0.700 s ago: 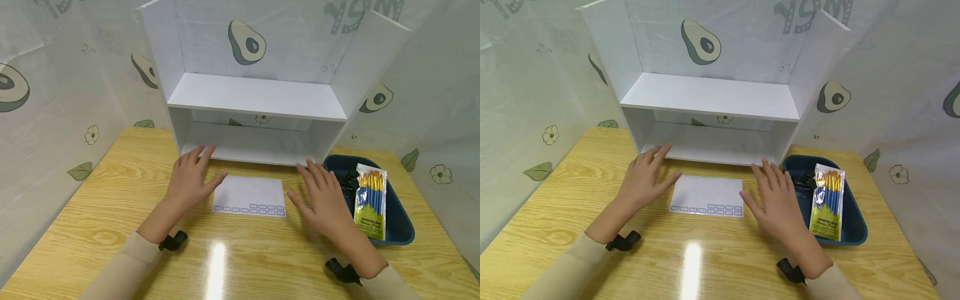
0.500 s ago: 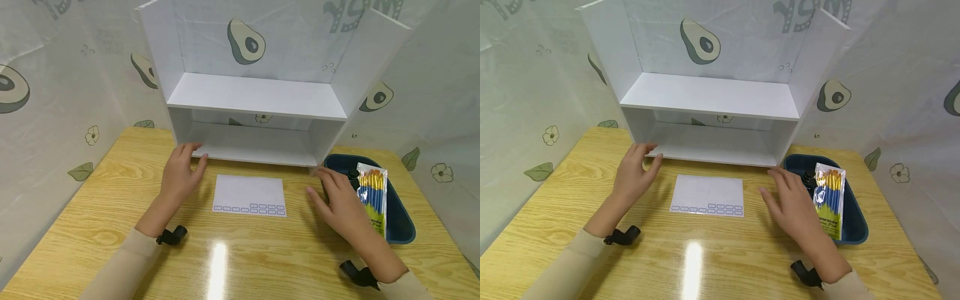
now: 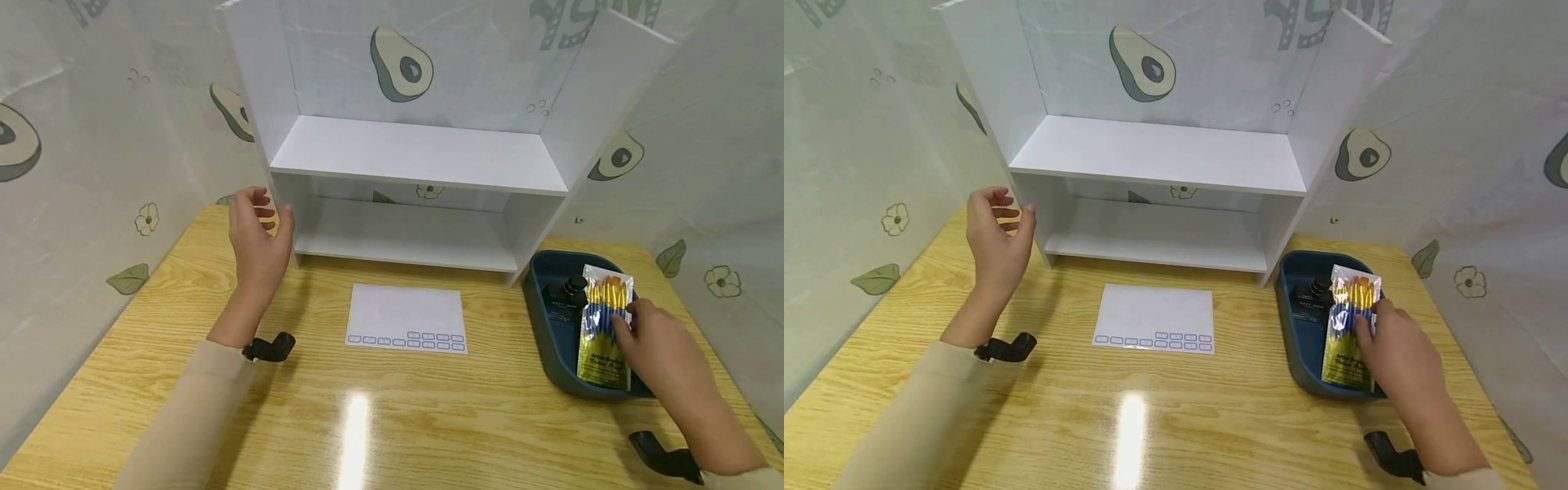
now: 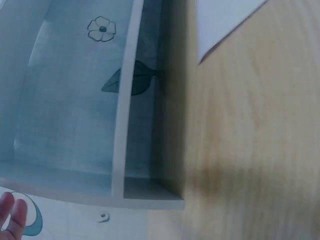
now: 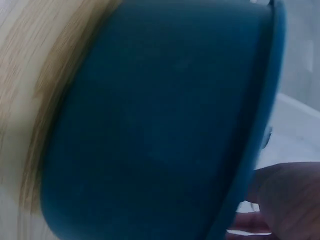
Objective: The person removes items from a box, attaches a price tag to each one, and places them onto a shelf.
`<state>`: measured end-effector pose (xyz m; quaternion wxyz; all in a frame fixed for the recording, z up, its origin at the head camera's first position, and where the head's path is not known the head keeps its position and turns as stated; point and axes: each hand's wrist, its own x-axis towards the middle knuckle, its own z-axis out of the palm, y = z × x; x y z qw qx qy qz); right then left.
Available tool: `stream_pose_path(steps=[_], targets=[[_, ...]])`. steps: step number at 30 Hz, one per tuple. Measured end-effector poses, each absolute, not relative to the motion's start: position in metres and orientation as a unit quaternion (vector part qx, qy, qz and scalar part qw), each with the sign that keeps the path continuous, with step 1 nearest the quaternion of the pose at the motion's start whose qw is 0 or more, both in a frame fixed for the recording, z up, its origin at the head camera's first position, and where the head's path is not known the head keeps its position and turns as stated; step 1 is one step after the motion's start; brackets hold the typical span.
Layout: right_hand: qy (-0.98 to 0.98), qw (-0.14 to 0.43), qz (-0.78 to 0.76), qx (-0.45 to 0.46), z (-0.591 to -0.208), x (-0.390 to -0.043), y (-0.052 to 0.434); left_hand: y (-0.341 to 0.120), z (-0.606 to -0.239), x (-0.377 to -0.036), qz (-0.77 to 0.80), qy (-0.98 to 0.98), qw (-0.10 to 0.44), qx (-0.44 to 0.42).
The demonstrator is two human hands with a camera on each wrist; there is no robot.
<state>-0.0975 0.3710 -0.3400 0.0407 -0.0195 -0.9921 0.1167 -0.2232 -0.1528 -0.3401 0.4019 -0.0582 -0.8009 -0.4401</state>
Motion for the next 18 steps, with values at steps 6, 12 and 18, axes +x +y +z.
stream_pose_path(steps=[6, 12, 18], targets=[[-0.992, -0.039, 0.112, -0.04, -0.347, -0.101, 0.38, -0.155, -0.335, -0.234, -0.438, -0.808, 0.39, -0.058], [-0.988, -0.051, 0.141, -0.042, -0.352, -0.107, 0.382, -0.157, -0.334, -0.242, -0.427, -0.81, 0.399, -0.053], [-0.985, -0.035, 0.161, -0.043, -0.358, -0.106, 0.383, -0.16, -0.334, -0.244, -0.431, -0.81, 0.395, -0.048]])
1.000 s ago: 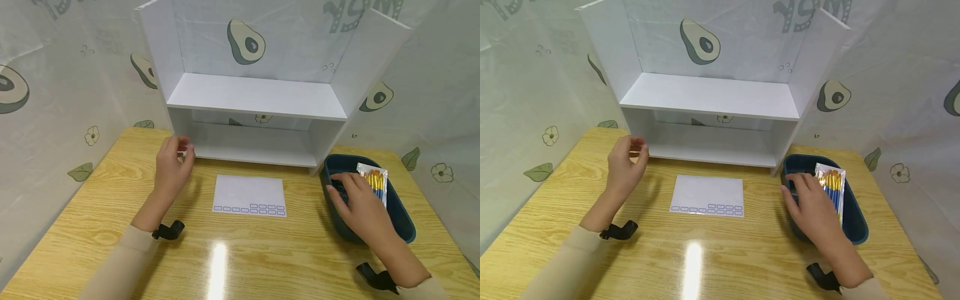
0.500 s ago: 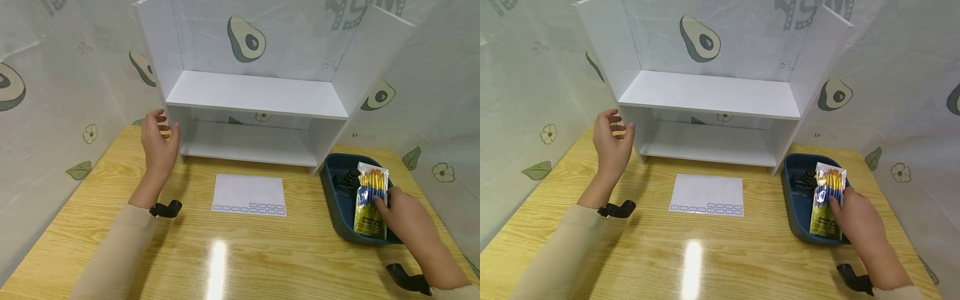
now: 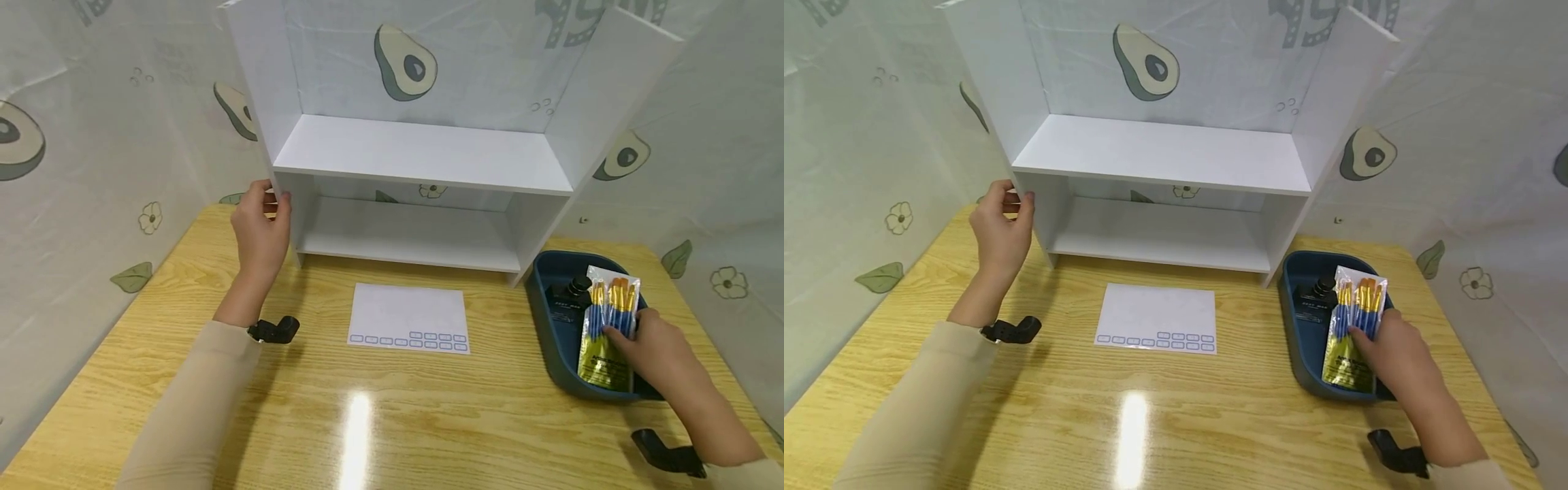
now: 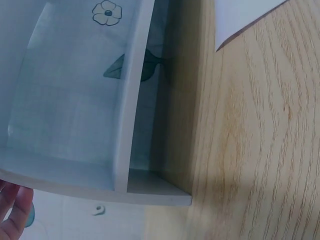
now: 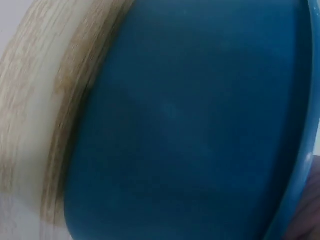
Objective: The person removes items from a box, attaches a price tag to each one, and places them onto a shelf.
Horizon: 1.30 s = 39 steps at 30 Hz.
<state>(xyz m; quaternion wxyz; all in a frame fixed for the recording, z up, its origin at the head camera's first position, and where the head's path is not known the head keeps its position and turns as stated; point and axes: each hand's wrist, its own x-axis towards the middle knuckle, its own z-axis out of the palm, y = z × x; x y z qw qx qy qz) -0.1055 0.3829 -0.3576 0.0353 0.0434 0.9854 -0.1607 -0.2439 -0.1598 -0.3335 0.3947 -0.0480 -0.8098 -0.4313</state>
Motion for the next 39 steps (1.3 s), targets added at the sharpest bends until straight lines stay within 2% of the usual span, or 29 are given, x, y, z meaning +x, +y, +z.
stream_pose_path(steps=[7, 18, 26, 32, 39], targets=[[0.985, 0.009, -0.168, 0.044, -0.359, -0.102, 0.379, -0.162, -0.335, -0.247, -0.42, -0.818, 0.391, -0.053], [0.961, 0.031, -0.265, 0.079, -0.359, -0.104, 0.393, -0.162, -0.336, -0.25, -0.414, -0.82, 0.392, -0.051], [0.956, 0.006, -0.279, 0.089, -0.36, -0.1, 0.392, -0.16, -0.335, -0.251, -0.417, -0.818, 0.393, -0.051], [0.939, -0.043, -0.327, 0.1, -0.35, -0.099, 0.384, -0.16, -0.335, -0.249, -0.418, -0.819, 0.39, -0.052], [0.932, -0.163, -0.31, 0.092, -0.322, -0.093, 0.361, -0.163, -0.336, -0.248, -0.416, -0.82, 0.39, -0.043]])
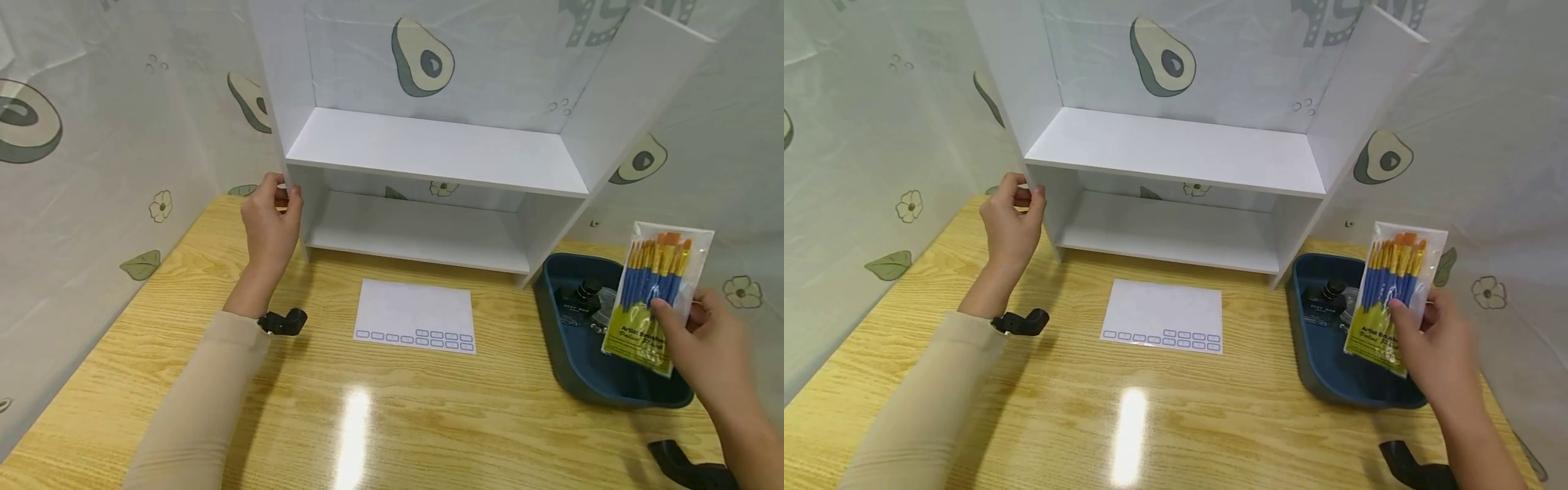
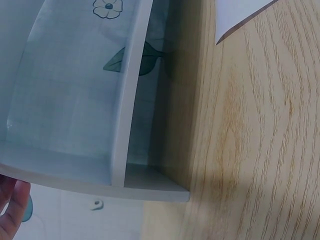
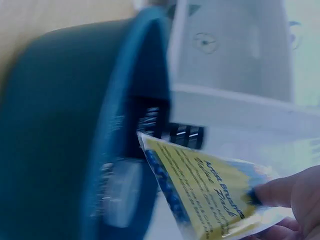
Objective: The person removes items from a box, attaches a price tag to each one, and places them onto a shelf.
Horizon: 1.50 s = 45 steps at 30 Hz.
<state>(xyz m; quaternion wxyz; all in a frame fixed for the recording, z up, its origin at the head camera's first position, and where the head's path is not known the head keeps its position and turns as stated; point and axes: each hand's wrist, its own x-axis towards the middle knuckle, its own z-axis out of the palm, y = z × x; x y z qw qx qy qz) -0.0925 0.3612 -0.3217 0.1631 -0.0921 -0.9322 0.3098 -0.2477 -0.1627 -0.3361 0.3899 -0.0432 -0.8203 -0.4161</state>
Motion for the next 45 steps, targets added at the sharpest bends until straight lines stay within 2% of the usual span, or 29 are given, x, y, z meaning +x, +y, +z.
stream_pose_path(steps=[4, 8, 14, 19, 23, 31, 39, 42, 45], targets=[[-0.921, 0.211, 0.315, -0.093, -0.303, -0.088, 0.346, -0.162, -0.336, -0.248, -0.416, -0.821, 0.388, -0.039], [-0.912, 0.195, 0.354, -0.071, -0.298, -0.085, 0.328, -0.162, -0.337, -0.248, -0.416, -0.821, 0.39, -0.038], [-0.84, 0.061, 0.54, 0.019, -0.317, -0.082, 0.297, -0.162, -0.337, -0.248, -0.417, -0.819, 0.391, -0.039], [-0.797, -0.056, 0.601, 0.006, -0.339, -0.076, 0.261, -0.162, -0.337, -0.248, -0.417, -0.817, 0.396, -0.043], [-0.778, -0.109, 0.618, -0.002, -0.354, -0.073, 0.239, -0.161, -0.337, -0.249, -0.419, -0.815, 0.398, -0.045], [-0.749, -0.141, 0.647, 0.006, -0.371, -0.075, 0.222, -0.161, -0.339, -0.248, -0.423, -0.813, 0.399, -0.039], [-0.744, -0.149, 0.651, 0.006, -0.376, -0.076, 0.214, -0.161, -0.335, -0.243, -0.417, -0.82, 0.388, -0.046], [-0.741, -0.156, 0.653, 0.002, -0.379, -0.077, 0.211, -0.158, -0.334, -0.239, -0.416, -0.813, 0.403, -0.048], [-0.739, -0.163, 0.653, -0.008, -0.383, -0.078, 0.209, -0.152, -0.332, -0.233, -0.412, -0.795, 0.442, -0.057]])
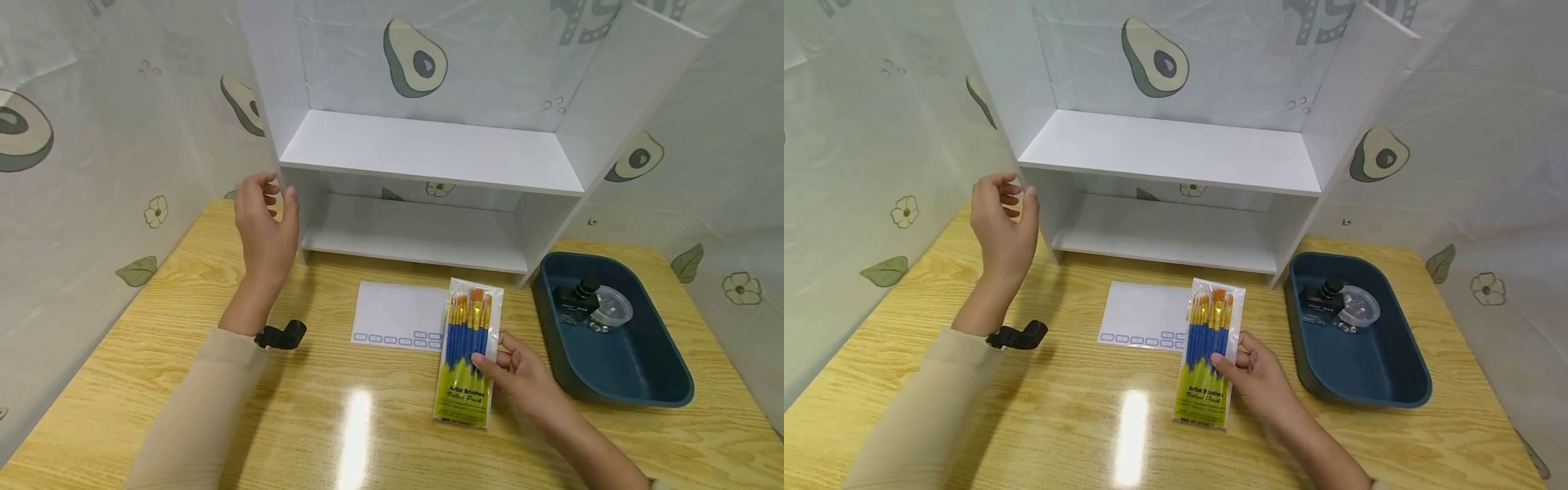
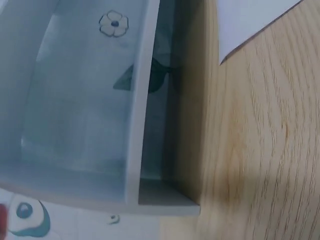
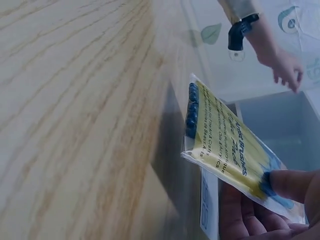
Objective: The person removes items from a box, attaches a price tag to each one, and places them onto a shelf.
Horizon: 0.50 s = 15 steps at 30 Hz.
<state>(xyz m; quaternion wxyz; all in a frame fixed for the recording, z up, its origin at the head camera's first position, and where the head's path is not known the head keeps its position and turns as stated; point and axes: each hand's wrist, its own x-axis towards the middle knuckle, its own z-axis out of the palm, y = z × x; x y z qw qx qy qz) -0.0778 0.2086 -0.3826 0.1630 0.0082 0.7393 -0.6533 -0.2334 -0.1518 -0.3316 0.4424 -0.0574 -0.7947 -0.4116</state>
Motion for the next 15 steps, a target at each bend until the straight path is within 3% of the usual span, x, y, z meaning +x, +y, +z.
stream_pose_path(steps=[3, 6, 10, 15], targets=[[0.736, 0.168, -0.656, 0.017, -0.385, -0.078, 0.207, -0.141, -0.33, -0.228, -0.407, -0.774, 0.474, -0.102], [0.729, 0.174, -0.662, 0.016, -0.388, -0.077, 0.206, -0.128, -0.333, -0.222, -0.389, -0.779, 0.453, -0.19], [0.721, 0.185, -0.668, 0.006, -0.391, -0.075, 0.206, -0.107, -0.346, -0.214, -0.332, -0.836, 0.321, -0.295], [0.718, 0.198, -0.667, -0.008, -0.395, -0.076, 0.205, -0.084, -0.369, -0.206, -0.209, -0.918, 0.102, -0.32]])
